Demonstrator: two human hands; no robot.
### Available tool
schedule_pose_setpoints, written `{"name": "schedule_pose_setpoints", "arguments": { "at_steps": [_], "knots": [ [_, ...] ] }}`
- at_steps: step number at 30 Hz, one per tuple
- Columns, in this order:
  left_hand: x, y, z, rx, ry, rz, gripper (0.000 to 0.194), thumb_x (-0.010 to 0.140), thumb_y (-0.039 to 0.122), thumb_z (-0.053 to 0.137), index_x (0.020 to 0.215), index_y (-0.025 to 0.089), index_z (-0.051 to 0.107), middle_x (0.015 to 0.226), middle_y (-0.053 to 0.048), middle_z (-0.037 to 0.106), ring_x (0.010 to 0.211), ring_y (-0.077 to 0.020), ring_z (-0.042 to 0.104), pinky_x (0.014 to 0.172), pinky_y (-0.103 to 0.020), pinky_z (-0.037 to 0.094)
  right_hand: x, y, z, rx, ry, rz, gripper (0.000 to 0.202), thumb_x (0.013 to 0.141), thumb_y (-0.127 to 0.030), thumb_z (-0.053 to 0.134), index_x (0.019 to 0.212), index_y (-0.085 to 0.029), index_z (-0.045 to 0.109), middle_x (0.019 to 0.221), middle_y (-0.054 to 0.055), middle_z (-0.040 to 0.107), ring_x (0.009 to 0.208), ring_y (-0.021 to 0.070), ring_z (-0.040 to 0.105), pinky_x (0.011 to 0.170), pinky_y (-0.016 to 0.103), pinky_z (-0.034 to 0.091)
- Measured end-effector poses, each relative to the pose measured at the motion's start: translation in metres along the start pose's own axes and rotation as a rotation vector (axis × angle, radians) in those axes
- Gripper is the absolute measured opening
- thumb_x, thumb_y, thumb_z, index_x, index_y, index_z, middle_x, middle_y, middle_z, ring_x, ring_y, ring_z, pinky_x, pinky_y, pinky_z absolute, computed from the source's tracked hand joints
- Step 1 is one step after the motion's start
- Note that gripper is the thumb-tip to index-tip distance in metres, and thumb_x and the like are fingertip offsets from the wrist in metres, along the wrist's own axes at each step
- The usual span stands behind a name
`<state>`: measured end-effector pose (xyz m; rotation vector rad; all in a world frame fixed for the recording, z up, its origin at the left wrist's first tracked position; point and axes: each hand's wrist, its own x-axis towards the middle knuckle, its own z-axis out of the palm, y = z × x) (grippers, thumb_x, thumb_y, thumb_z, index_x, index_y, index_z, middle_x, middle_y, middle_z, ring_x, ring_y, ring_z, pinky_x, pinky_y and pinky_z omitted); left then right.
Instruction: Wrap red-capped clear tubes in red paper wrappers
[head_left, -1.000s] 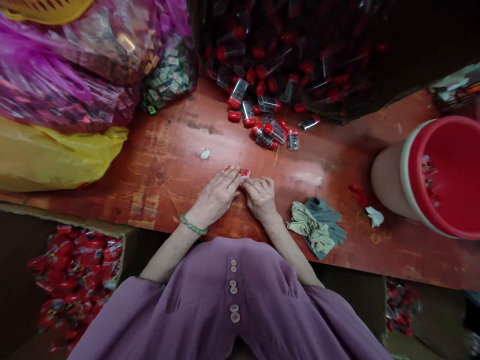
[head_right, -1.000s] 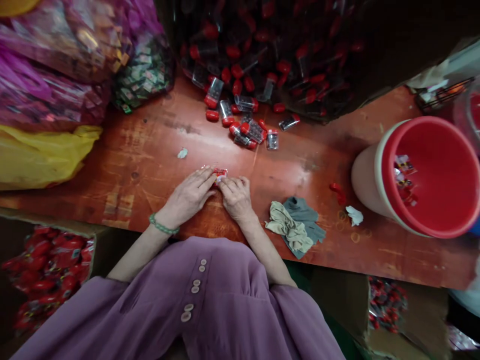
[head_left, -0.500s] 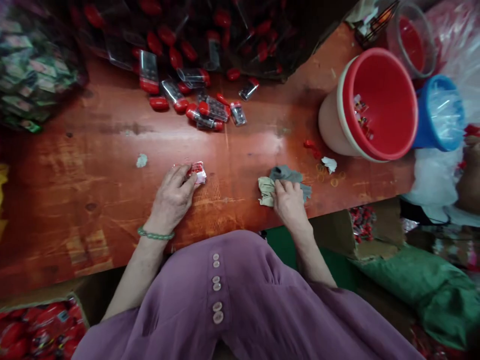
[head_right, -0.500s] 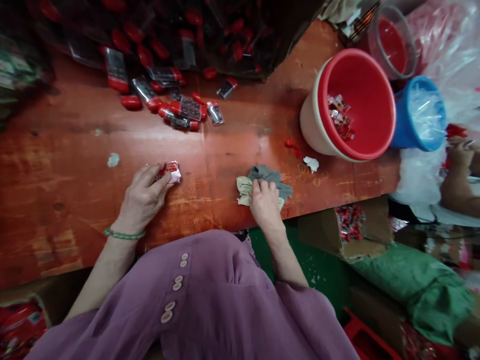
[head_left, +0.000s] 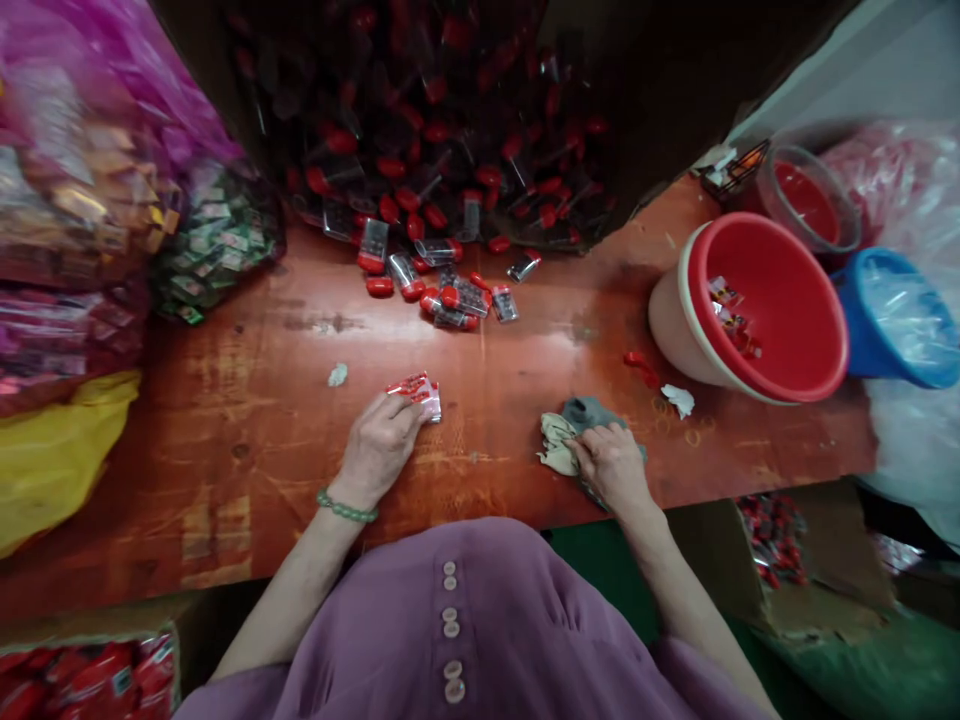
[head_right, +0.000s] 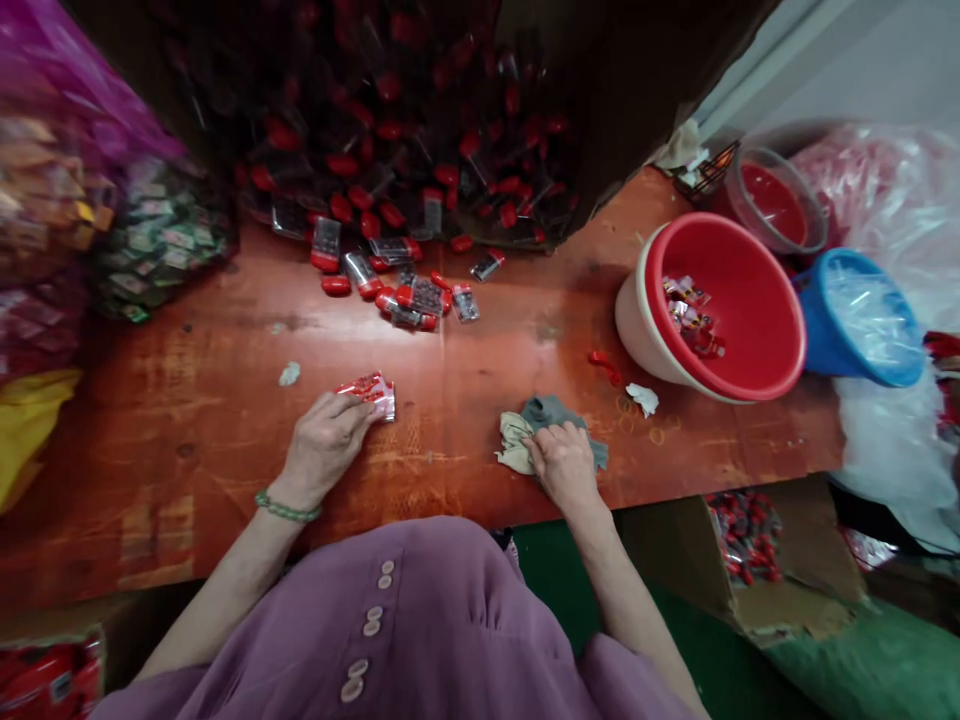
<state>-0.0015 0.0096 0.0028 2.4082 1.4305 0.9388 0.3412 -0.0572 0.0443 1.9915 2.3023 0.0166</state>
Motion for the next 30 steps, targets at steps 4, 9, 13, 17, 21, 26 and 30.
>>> {"name": "schedule_pose_setpoints", "arguments": {
  "at_steps": [4, 9, 13, 17, 21, 26, 30],
  "knots": [
    [0.002, 0.005, -0.006, -0.045, -0.043, -0.036, 0.023, 0.097, 0.027, 0.054, 0.084, 0.017, 0.069, 0.083, -0.007, 0.070, 0.075, -0.0185, 0.060, 0.072, -0.030, 0.050, 0.018, 0.014, -0.022, 0.145, -0.266, -0.085, 0.026, 0.092, -0.018, 0.055, 0.070, -0.021, 0.069, 0.070, 0.005, 0.069, 0.071, 0.0198, 0.060, 0.070, 0.030, 0.041],
    [0.006, 0.010, -0.011, 0.024, -0.157, -0.068, 0.023, 0.097, 0.019, 0.050, 0.081, 0.016, 0.067, 0.083, -0.008, 0.068, 0.079, -0.0213, 0.059, 0.074, -0.033, 0.050, 0.083, -0.011, -0.047, 0.263, -0.119, -0.200, 0.020, 0.096, -0.024, 0.053, 0.095, -0.020, 0.072, 0.086, 0.007, 0.071, 0.082, 0.0212, 0.064, 0.076, 0.033, 0.047],
    [0.009, 0.009, -0.009, 0.057, -0.165, -0.105, 0.023, 0.094, 0.016, 0.053, 0.075, 0.016, 0.066, 0.076, -0.007, 0.065, 0.075, -0.0209, 0.059, 0.071, -0.033, 0.049, 0.162, -0.064, -0.042, 0.316, 0.085, -0.275, 0.027, 0.097, -0.031, 0.056, 0.119, -0.018, 0.065, 0.111, 0.012, 0.070, 0.103, 0.0278, 0.062, 0.091, 0.044, 0.050],
    [0.012, 0.003, -0.007, -0.125, -0.025, -0.213, 0.018, 0.091, 0.020, 0.062, 0.076, 0.017, 0.071, 0.073, -0.005, 0.069, 0.070, -0.0176, 0.063, 0.066, -0.030, 0.050, 0.217, -0.098, -0.022, 0.267, 0.096, -0.228, 0.046, 0.092, -0.032, 0.064, 0.134, -0.015, 0.056, 0.129, 0.017, 0.062, 0.117, 0.0358, 0.055, 0.096, 0.054, 0.048],
    [0.014, 0.001, -0.011, -0.360, 0.107, -0.348, 0.009, 0.082, 0.022, 0.074, 0.073, 0.019, 0.074, 0.070, -0.001, 0.073, 0.064, -0.0129, 0.065, 0.061, -0.025, 0.050, 0.233, -0.097, -0.003, 0.340, 0.115, -0.263, 0.047, 0.095, -0.042, 0.060, 0.134, -0.017, 0.054, 0.126, 0.015, 0.061, 0.118, 0.0349, 0.056, 0.100, 0.057, 0.045],
    [0.014, 0.005, -0.022, -0.491, 0.218, -0.395, 0.008, 0.077, 0.019, 0.078, 0.070, 0.020, 0.075, 0.070, 0.001, 0.074, 0.064, -0.0112, 0.066, 0.063, -0.024, 0.054, 0.216, -0.092, -0.006, 0.593, 0.161, -0.273, 0.042, 0.099, -0.049, 0.048, 0.127, -0.019, 0.060, 0.120, 0.010, 0.064, 0.118, 0.0289, 0.058, 0.105, 0.055, 0.044],
    [0.009, 0.009, -0.031, -0.489, 0.278, -0.360, 0.004, 0.077, 0.021, 0.080, 0.075, 0.020, 0.076, 0.074, 0.000, 0.075, 0.067, -0.0116, 0.067, 0.066, -0.025, 0.056, 0.167, -0.103, -0.023, 1.164, 0.086, -0.209, 0.044, 0.099, -0.053, 0.047, 0.131, -0.024, 0.057, 0.109, 0.004, 0.068, 0.094, 0.0180, 0.065, 0.087, 0.040, 0.057]
  ]
}}
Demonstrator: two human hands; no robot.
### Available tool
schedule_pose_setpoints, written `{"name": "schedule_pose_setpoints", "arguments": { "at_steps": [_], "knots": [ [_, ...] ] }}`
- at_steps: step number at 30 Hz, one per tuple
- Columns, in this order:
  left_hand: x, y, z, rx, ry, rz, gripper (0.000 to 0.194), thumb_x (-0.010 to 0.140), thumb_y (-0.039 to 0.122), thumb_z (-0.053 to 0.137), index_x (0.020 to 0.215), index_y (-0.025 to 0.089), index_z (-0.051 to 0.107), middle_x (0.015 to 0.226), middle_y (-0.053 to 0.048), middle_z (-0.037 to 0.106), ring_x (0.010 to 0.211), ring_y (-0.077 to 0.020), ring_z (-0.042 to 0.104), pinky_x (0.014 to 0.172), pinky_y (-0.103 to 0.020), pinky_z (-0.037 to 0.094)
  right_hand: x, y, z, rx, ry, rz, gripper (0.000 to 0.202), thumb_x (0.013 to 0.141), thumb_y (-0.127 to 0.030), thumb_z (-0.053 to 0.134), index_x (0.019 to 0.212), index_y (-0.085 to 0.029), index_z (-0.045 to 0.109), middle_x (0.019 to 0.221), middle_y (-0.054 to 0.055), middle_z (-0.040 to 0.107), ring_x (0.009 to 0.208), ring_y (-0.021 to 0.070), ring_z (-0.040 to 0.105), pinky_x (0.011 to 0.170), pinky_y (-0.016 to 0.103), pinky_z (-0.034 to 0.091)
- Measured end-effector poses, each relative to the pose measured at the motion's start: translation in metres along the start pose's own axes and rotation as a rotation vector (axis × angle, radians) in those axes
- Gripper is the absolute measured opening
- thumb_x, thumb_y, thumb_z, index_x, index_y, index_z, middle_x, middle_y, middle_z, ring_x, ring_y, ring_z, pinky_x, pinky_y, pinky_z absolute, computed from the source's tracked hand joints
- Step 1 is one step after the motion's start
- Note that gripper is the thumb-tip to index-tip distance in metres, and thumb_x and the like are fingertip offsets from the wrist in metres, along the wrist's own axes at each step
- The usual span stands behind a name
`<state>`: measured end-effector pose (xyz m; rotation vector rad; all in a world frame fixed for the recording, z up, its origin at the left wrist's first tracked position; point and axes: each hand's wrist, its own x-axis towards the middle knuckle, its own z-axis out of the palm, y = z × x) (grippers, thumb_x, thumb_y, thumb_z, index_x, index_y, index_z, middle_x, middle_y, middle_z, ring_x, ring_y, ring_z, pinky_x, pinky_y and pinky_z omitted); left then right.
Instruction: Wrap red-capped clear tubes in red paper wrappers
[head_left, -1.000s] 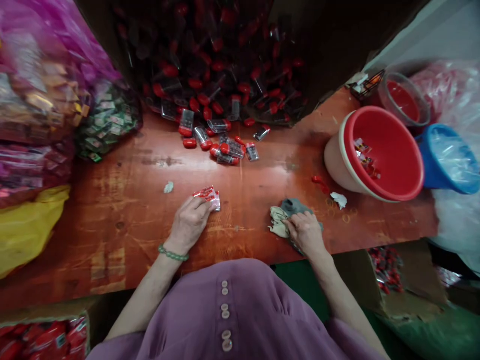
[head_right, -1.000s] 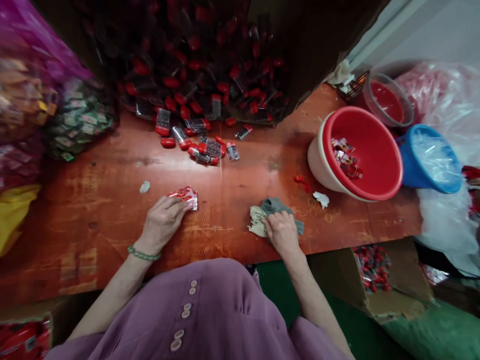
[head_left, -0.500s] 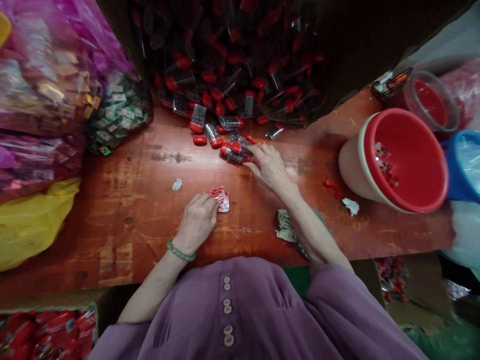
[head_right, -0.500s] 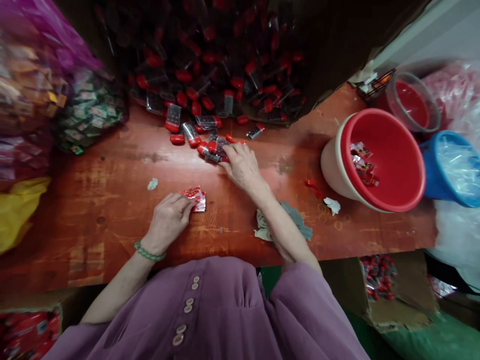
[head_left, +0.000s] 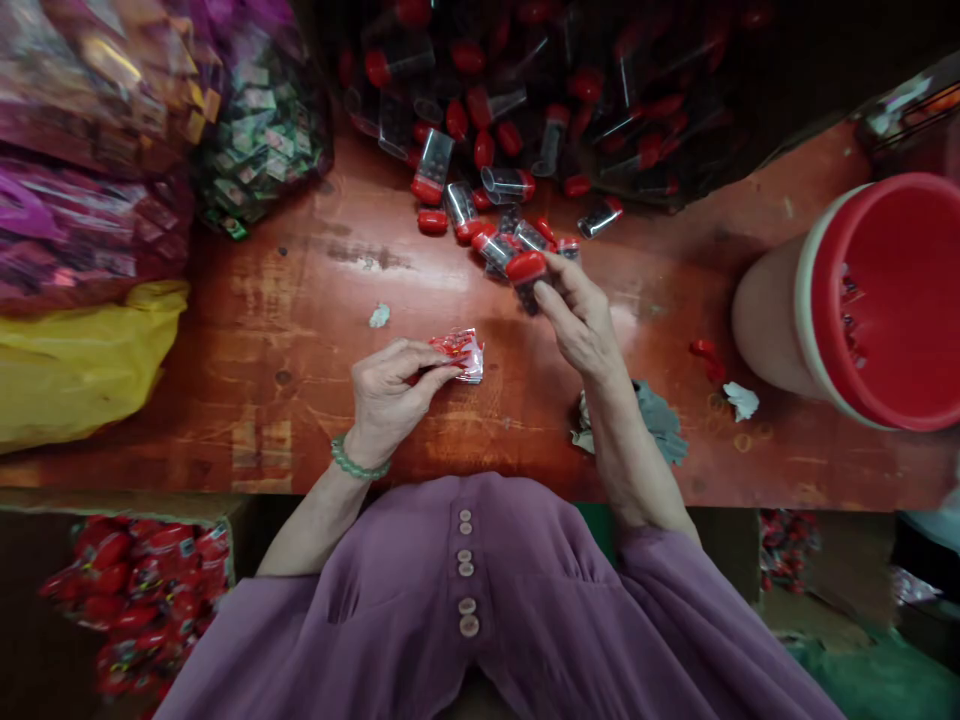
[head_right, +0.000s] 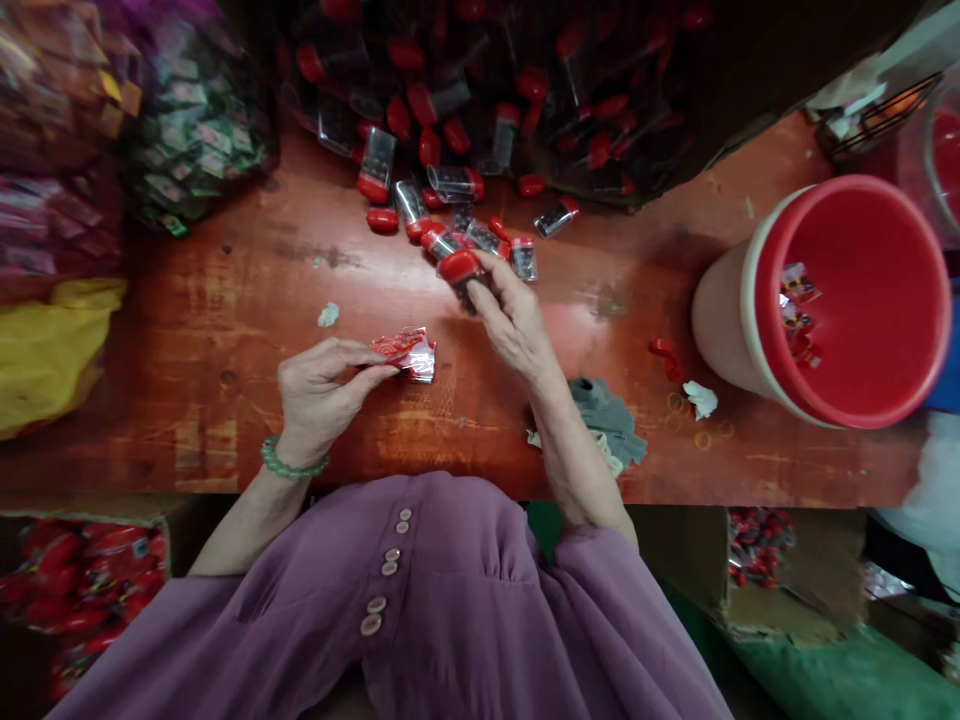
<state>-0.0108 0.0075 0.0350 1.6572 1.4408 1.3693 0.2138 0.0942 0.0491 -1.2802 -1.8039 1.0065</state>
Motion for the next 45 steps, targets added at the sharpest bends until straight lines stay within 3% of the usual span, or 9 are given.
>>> {"name": "schedule_pose_setpoints", "arguments": {
  "at_steps": [3, 6, 10, 13, 17, 23, 29, 33, 45],
  "knots": [
    [-0.004, 0.003, -0.005, -0.003, 0.009, 0.058, 0.006, 0.077, 0.023, 0.080, 0.077, 0.019, 0.076, 0.075, -0.001, 0.074, 0.068, -0.0113, 0.067, 0.067, -0.024, 0.055, -0.038, -0.020, 0.006, 0.365, -0.094, 0.198, 0.046, 0.094, -0.052, 0.057, 0.132, -0.028, 0.057, 0.102, 0.001, 0.069, 0.076, 0.0132, 0.064, 0.065, 0.027, 0.058],
    [-0.009, 0.005, -0.007, 0.011, -0.042, 0.093, 0.008, 0.080, 0.027, 0.079, 0.080, 0.020, 0.075, 0.076, -0.001, 0.074, 0.069, -0.0113, 0.067, 0.067, -0.024, 0.055, -0.066, -0.032, 0.009, 0.507, -0.195, 0.351, 0.039, 0.091, -0.047, 0.063, 0.126, -0.029, 0.063, 0.093, -0.001, 0.070, 0.061, 0.0085, 0.057, 0.053, 0.021, 0.052],
    [-0.017, 0.005, -0.009, 0.062, -0.128, 0.147, 0.010, 0.086, 0.030, 0.072, 0.083, 0.021, 0.074, 0.078, -0.001, 0.075, 0.070, -0.0116, 0.066, 0.067, -0.025, 0.053, -0.082, -0.039, 0.015, 0.597, -0.329, 0.474, 0.035, 0.091, -0.045, 0.063, 0.119, -0.025, 0.067, 0.075, -0.003, 0.068, 0.050, 0.0068, 0.051, 0.041, 0.017, 0.038],
    [-0.024, 0.004, -0.010, 0.106, -0.154, 0.266, 0.007, 0.088, 0.025, 0.070, 0.086, 0.019, 0.074, 0.080, -0.003, 0.075, 0.070, -0.0118, 0.065, 0.067, -0.025, 0.052, -0.086, -0.041, 0.020, 0.702, -0.383, 0.545, 0.034, 0.087, -0.044, 0.066, 0.114, -0.023, 0.066, 0.063, -0.006, 0.060, 0.043, 0.0057, 0.045, 0.035, 0.016, 0.028],
    [-0.030, 0.003, -0.010, 0.108, -0.133, 0.418, 0.005, 0.087, 0.018, 0.070, 0.092, 0.017, 0.072, 0.082, -0.005, 0.074, 0.074, -0.0127, 0.066, 0.070, -0.026, 0.053, -0.088, -0.039, 0.027, 0.860, -0.452, 0.595, 0.039, 0.085, -0.041, 0.069, 0.117, -0.021, 0.060, 0.057, -0.009, 0.052, 0.037, 0.0034, 0.036, 0.032, 0.014, 0.021],
    [-0.036, -0.002, -0.013, 0.120, -0.154, 0.507, 0.010, 0.086, 0.015, 0.071, 0.095, 0.017, 0.069, 0.086, -0.005, 0.074, 0.076, -0.0135, 0.065, 0.070, -0.027, 0.053, -0.089, -0.030, 0.031, 0.990, -0.488, 0.640, 0.037, 0.087, -0.032, 0.065, 0.121, -0.017, 0.057, 0.050, -0.012, 0.047, 0.031, 0.0020, 0.027, 0.032, 0.014, 0.017],
    [-0.045, -0.006, -0.012, 0.120, -0.209, 0.515, 0.011, 0.086, 0.015, 0.070, 0.097, 0.016, 0.068, 0.085, -0.006, 0.071, 0.077, -0.0144, 0.063, 0.071, -0.028, 0.054, -0.090, -0.021, 0.032, 0.953, -0.493, 0.736, 0.030, 0.087, -0.031, 0.063, 0.113, -0.015, 0.062, 0.052, -0.010, 0.050, 0.031, 0.0010, 0.025, 0.032, 0.015, 0.014],
    [-0.049, -0.009, -0.010, 0.121, -0.259, 0.523, 0.013, 0.087, 0.013, 0.068, 0.099, 0.017, 0.068, 0.088, -0.006, 0.072, 0.078, -0.0146, 0.064, 0.071, -0.029, 0.054, -0.092, -0.015, 0.030, 0.982, -0.575, 0.776, 0.028, 0.089, -0.028, 0.060, 0.111, -0.013, 0.063, 0.049, -0.009, 0.052, 0.030, 0.0017, 0.025, 0.031, 0.014, 0.016],
    [-0.052, -0.012, -0.008, 0.077, -0.226, 0.489, 0.019, 0.084, 0.015, 0.073, 0.102, 0.017, 0.068, 0.090, -0.006, 0.074, 0.080, -0.0149, 0.066, 0.073, -0.029, 0.056, -0.093, -0.012, 0.027, 1.025, -0.618, 0.777, 0.033, 0.090, -0.027, 0.056, 0.120, -0.014, 0.058, 0.046, -0.012, 0.046, 0.029, 0.0020, 0.021, 0.031, 0.014, 0.016]
  ]
}}
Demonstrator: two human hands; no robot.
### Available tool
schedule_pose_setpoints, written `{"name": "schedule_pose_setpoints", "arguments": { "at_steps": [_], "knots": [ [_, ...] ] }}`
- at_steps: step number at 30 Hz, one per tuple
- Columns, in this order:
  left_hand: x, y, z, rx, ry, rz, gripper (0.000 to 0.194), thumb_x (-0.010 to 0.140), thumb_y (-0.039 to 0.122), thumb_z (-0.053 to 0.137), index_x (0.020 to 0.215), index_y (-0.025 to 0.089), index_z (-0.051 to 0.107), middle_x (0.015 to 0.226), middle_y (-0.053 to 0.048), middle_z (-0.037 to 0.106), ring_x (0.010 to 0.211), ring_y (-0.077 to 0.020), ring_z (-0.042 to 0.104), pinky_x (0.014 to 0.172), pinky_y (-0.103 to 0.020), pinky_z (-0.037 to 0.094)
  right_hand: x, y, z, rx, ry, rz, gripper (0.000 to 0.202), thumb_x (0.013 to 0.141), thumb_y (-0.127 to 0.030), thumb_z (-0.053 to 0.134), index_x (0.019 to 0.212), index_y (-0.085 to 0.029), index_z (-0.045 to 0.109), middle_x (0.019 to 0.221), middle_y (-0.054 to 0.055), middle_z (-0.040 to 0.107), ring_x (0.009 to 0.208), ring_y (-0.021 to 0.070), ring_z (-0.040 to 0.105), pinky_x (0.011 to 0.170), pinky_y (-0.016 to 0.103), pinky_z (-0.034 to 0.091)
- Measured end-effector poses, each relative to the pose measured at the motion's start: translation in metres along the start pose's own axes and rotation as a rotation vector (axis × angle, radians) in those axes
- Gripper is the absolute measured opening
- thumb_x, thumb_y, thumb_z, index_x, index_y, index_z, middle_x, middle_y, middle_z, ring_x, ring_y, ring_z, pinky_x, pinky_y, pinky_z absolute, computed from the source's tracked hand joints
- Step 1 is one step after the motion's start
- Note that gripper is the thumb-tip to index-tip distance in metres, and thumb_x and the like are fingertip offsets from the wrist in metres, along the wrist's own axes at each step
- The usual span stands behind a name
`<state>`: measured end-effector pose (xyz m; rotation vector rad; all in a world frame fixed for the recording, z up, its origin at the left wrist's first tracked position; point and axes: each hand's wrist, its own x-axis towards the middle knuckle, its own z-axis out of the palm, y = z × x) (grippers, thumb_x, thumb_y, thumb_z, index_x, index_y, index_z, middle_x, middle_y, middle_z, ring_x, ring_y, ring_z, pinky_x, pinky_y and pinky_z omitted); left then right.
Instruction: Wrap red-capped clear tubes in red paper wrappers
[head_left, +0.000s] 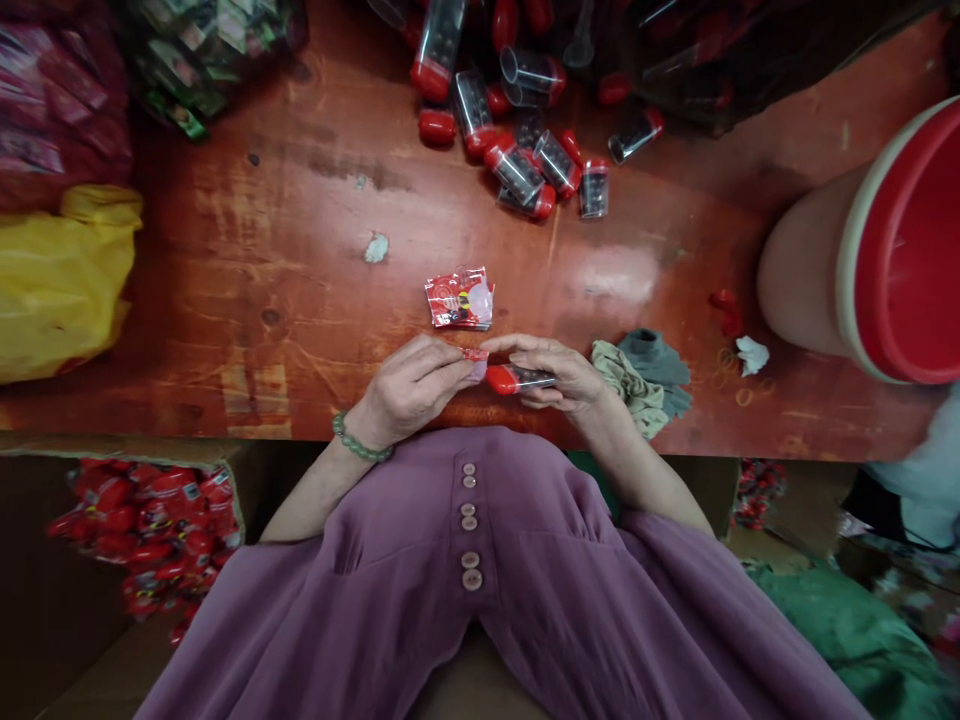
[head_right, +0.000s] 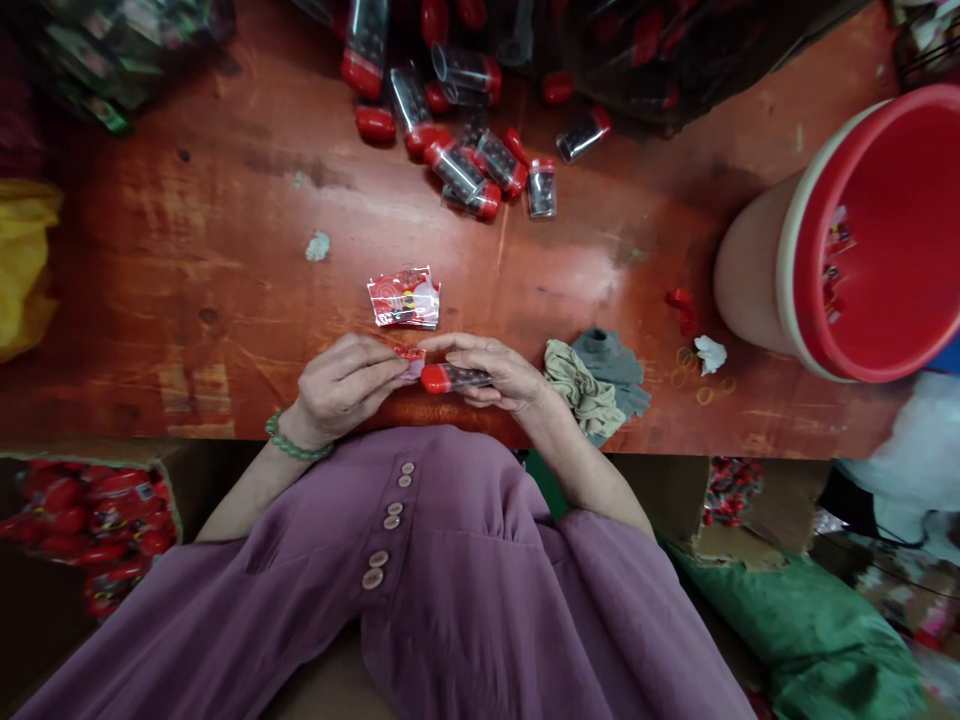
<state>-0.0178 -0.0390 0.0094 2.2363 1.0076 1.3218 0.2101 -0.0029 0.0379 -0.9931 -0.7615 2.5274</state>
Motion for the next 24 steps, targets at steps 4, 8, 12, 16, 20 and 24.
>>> {"name": "schedule_pose_setpoints", "arguments": {
  "at_steps": [4, 8, 12, 16, 20, 24],
  "knots": [
    [-0.001, -0.001, 0.000, 0.008, -0.007, -0.003, 0.018, 0.086, 0.016, 0.071, 0.103, 0.019, 0.068, 0.090, -0.005, 0.074, 0.081, -0.0149, 0.067, 0.074, -0.029, 0.056, 0.000, -0.003, 0.001, -0.033, 0.008, 0.014, 0.035, 0.090, -0.027, 0.056, 0.122, -0.014, 0.057, 0.047, -0.012, 0.049, 0.029, 0.0018, 0.022, 0.031, 0.014, 0.015],
    [0.000, 0.000, 0.001, 0.010, -0.029, 0.022, 0.019, 0.087, 0.016, 0.069, 0.105, 0.019, 0.066, 0.090, -0.005, 0.073, 0.080, -0.0150, 0.066, 0.074, -0.030, 0.056, 0.003, -0.004, 0.000, -0.035, 0.001, 0.005, 0.034, 0.089, -0.025, 0.057, 0.121, -0.013, 0.057, 0.046, -0.013, 0.048, 0.029, 0.0023, 0.023, 0.030, 0.015, 0.016],
    [0.000, 0.000, 0.001, 0.002, -0.056, 0.050, 0.018, 0.087, 0.015, 0.068, 0.105, 0.019, 0.064, 0.090, -0.004, 0.071, 0.078, -0.0149, 0.064, 0.071, -0.030, 0.056, 0.007, -0.003, -0.005, -0.071, 0.007, 0.039, 0.035, 0.089, -0.027, 0.058, 0.121, -0.013, 0.059, 0.047, -0.012, 0.049, 0.029, 0.0018, 0.022, 0.029, 0.015, 0.012],
    [-0.001, 0.000, 0.002, -0.026, -0.073, 0.054, 0.018, 0.088, 0.014, 0.067, 0.105, 0.018, 0.065, 0.090, -0.005, 0.071, 0.079, -0.0146, 0.064, 0.071, -0.029, 0.055, 0.009, -0.001, -0.009, -0.100, -0.021, 0.094, 0.033, 0.090, -0.028, 0.056, 0.117, -0.010, 0.060, 0.044, -0.012, 0.048, 0.028, 0.0025, 0.024, 0.029, 0.015, 0.013],
    [-0.002, 0.001, 0.006, -0.065, -0.077, 0.036, 0.022, 0.088, 0.015, 0.068, 0.109, 0.019, 0.066, 0.093, -0.005, 0.073, 0.082, -0.0144, 0.066, 0.074, -0.029, 0.055, 0.011, 0.002, -0.008, -0.087, 0.026, 0.106, 0.029, 0.089, -0.028, 0.055, 0.111, -0.010, 0.062, 0.041, -0.012, 0.045, 0.028, 0.0028, 0.023, 0.030, 0.014, 0.016],
    [-0.003, 0.000, 0.009, -0.063, -0.082, 0.037, 0.020, 0.087, 0.016, 0.069, 0.107, 0.019, 0.067, 0.095, -0.006, 0.075, 0.085, -0.0156, 0.068, 0.077, -0.030, 0.056, 0.012, 0.004, -0.002, -0.103, 0.120, 0.085, 0.026, 0.090, -0.034, 0.058, 0.105, -0.013, 0.063, 0.042, -0.012, 0.045, 0.029, 0.0025, 0.022, 0.030, 0.014, 0.015]
  ]
}}
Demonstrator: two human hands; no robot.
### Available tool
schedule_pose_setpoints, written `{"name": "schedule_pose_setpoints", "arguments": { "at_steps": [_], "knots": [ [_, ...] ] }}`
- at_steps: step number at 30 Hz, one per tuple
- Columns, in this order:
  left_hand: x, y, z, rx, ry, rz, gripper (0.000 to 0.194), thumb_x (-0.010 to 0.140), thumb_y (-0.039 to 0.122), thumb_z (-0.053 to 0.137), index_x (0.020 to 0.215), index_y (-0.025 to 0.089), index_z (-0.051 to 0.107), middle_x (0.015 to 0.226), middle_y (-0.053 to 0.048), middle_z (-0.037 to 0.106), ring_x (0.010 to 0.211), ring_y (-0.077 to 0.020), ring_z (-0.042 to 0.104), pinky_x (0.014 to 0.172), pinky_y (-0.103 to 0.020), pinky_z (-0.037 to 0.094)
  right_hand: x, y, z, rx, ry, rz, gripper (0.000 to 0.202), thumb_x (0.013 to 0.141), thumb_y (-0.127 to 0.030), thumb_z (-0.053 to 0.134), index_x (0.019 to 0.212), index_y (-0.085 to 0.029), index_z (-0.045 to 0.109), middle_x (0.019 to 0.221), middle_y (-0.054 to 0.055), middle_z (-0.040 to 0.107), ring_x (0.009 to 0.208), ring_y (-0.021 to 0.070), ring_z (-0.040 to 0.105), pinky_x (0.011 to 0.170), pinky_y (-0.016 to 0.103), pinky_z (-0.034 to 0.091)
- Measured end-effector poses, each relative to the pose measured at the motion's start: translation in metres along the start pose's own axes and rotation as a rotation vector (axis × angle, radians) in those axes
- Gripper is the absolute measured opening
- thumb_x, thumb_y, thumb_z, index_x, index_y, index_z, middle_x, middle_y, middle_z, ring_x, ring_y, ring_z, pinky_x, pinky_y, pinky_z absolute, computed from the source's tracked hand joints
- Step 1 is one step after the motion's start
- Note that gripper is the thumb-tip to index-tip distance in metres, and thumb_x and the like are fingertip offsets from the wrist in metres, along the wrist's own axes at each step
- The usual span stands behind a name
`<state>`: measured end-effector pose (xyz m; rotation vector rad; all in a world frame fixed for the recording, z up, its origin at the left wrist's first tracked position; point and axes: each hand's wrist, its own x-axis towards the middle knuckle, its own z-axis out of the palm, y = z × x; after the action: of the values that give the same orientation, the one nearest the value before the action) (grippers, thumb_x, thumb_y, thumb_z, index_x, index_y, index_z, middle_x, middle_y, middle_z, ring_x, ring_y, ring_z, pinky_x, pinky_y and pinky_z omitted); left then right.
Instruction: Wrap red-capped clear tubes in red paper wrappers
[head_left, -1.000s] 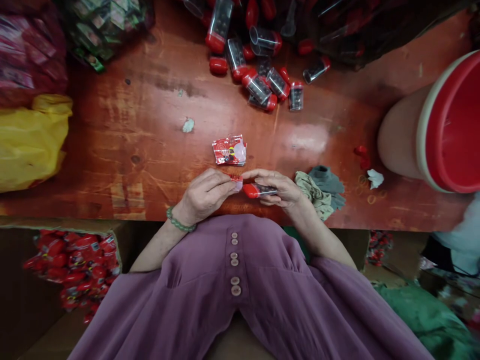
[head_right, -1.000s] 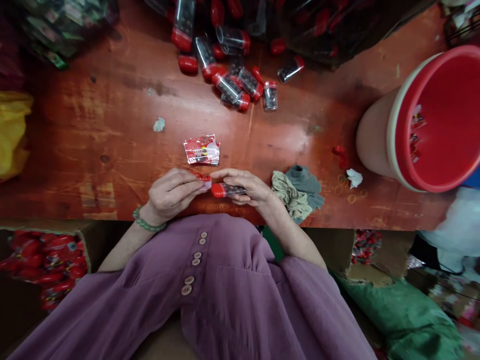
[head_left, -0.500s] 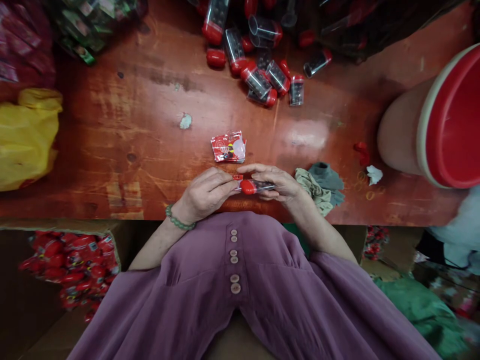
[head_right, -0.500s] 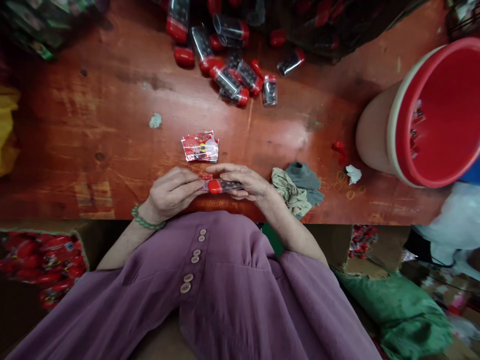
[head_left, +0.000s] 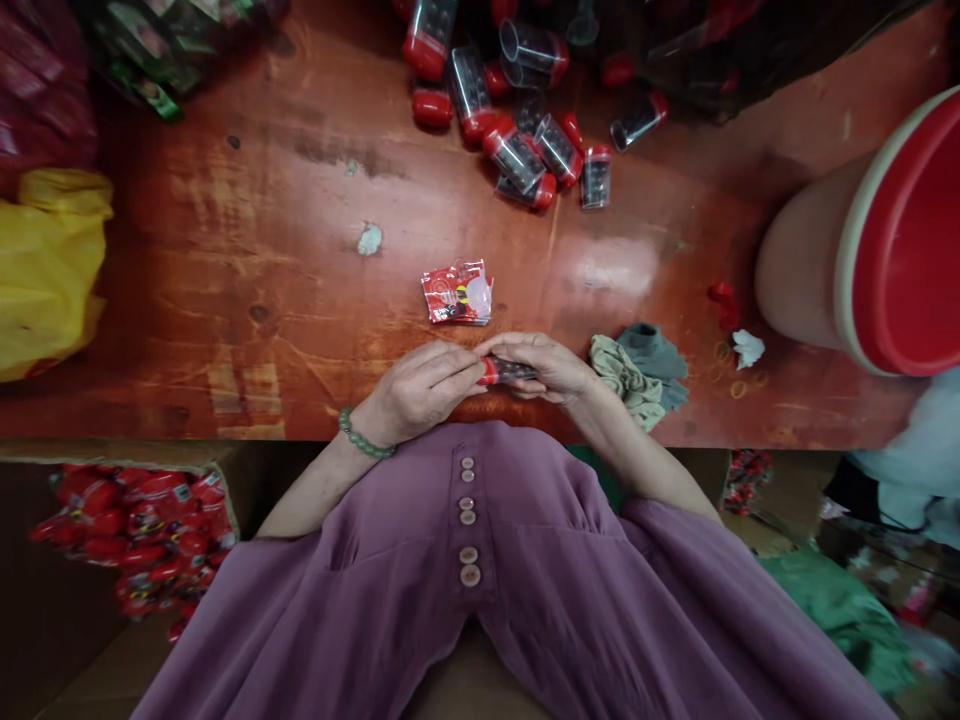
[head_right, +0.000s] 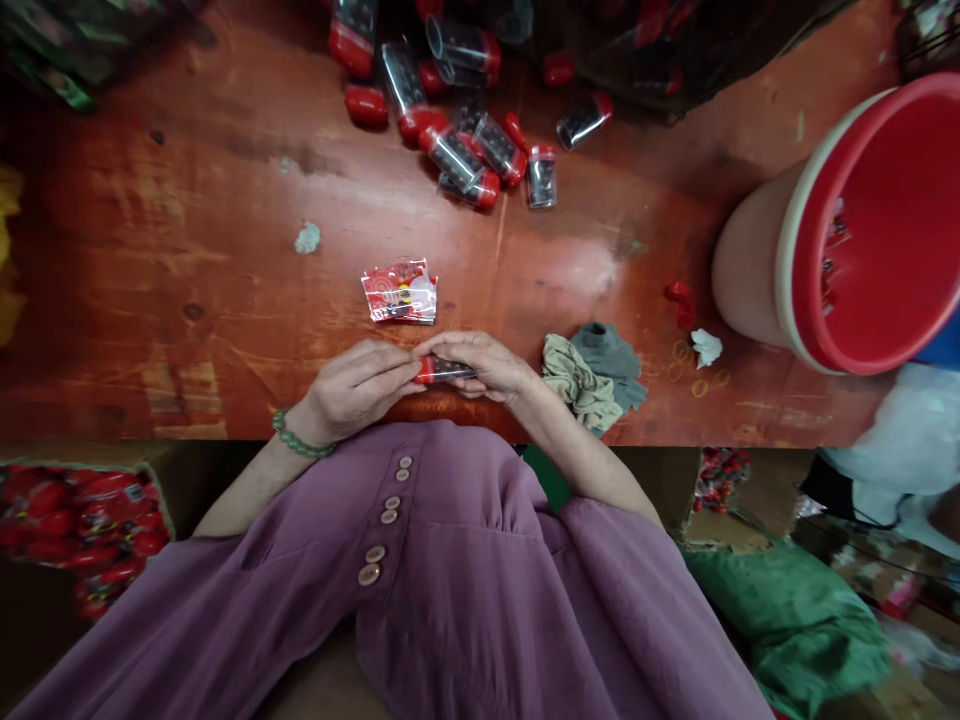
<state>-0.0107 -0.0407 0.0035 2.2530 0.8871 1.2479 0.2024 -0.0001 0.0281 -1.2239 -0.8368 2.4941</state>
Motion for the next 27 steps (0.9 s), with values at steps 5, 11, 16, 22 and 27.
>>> {"name": "schedule_pose_setpoints", "arguments": {
  "at_steps": [5, 11, 16, 22, 27],
  "knots": [
    [-0.001, -0.006, -0.001, 0.040, -0.047, -0.027, 0.020, 0.087, 0.020, 0.070, 0.106, 0.025, 0.070, 0.102, -0.004, 0.077, 0.094, -0.0182, 0.069, 0.084, -0.035, 0.055, 0.000, 0.002, 0.012, 0.004, 0.103, -0.032, 0.028, 0.086, -0.040, 0.064, 0.099, -0.015, 0.062, 0.048, -0.011, 0.048, 0.031, 0.0015, 0.023, 0.030, 0.014, 0.013],
    [-0.004, 0.001, -0.010, -0.011, 0.126, -0.270, 0.050, 0.077, 0.040, 0.081, 0.123, 0.030, 0.065, 0.127, -0.007, 0.069, 0.132, -0.0313, 0.054, 0.110, -0.051, 0.041, -0.006, 0.002, 0.034, -0.079, 0.326, -0.283, 0.032, 0.087, -0.047, 0.064, 0.100, -0.018, 0.064, 0.054, -0.008, 0.049, 0.037, 0.0026, 0.029, 0.034, 0.016, 0.019],
    [-0.004, 0.027, -0.013, -0.539, 0.495, -0.799, 0.066, 0.077, 0.050, 0.078, 0.134, 0.025, 0.057, 0.137, -0.012, 0.060, 0.123, -0.0254, 0.061, 0.101, -0.039, 0.052, -0.013, -0.001, 0.053, -0.376, 0.566, -0.567, 0.028, 0.094, -0.043, 0.054, 0.105, -0.022, 0.068, 0.078, 0.001, 0.064, 0.065, 0.0107, 0.057, 0.056, 0.022, 0.048],
    [0.015, 0.039, -0.009, -1.234, 0.502, -1.159, 0.032, 0.073, 0.047, 0.083, 0.086, 0.019, 0.074, 0.090, -0.005, 0.076, 0.083, -0.0153, 0.070, 0.083, -0.031, 0.057, 0.001, 0.009, 0.066, -0.690, 0.554, -0.788, 0.030, 0.098, -0.039, 0.046, 0.113, -0.025, 0.068, 0.104, 0.006, 0.072, 0.091, 0.0175, 0.067, 0.086, 0.033, 0.056],
    [0.028, 0.037, -0.003, -1.191, 0.670, -1.183, 0.030, 0.063, 0.040, 0.090, 0.080, 0.019, 0.077, 0.082, -0.002, 0.077, 0.076, -0.0130, 0.069, 0.082, -0.029, 0.056, 0.014, 0.015, 0.066, -0.722, 0.538, -0.777, 0.033, 0.099, -0.040, 0.043, 0.119, -0.024, 0.063, 0.105, 0.009, 0.070, 0.089, 0.0193, 0.067, 0.086, 0.038, 0.057]
  ]
}}
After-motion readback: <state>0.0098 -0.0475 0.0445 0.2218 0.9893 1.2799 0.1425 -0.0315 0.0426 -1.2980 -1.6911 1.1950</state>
